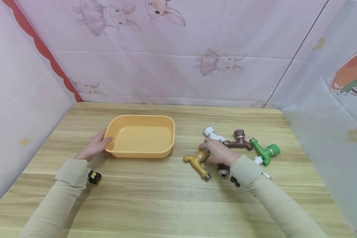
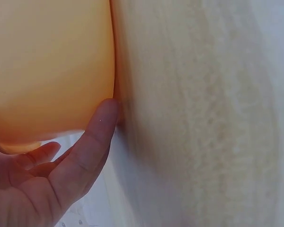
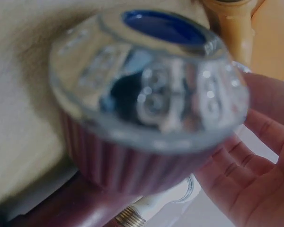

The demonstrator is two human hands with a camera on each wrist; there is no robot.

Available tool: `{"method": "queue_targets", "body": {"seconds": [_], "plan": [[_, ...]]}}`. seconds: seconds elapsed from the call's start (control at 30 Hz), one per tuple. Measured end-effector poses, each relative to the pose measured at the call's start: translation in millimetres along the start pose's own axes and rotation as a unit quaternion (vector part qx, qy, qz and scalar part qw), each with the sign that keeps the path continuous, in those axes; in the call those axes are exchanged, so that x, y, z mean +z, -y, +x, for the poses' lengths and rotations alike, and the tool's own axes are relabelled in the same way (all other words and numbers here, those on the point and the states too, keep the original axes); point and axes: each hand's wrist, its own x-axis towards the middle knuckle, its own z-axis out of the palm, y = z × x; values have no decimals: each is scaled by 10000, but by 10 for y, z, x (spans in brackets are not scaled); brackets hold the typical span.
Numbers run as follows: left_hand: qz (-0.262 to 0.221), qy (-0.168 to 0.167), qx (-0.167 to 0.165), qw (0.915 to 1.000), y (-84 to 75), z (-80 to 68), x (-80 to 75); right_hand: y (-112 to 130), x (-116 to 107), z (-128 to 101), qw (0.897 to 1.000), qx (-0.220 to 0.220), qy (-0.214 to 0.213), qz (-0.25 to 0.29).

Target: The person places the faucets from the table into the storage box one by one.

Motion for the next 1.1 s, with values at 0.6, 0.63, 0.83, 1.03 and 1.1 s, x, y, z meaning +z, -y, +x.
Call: {"method": "queue_targets", "body": {"seconds": [0.6,0.63,0.83,1.03,1.1], "plan": [[-298,66,73,9995,26,-3,18,-81,-5,-7,9989,-430,-155,-78],[-264,49,78,9996,24,-3,15,-88,-11,-16,9988,-457,-155,-27],[-168,26,57,9998,6,-7,10,-144,-29,-68,9961,-161,124,864],[-177,30,25,9998,3,1,-2,-176,-29,-96,9853,175,219,1685],[-176,23,3,9998,3,3,-8,-177,-29,-104,9800,277,215,1958]]}}
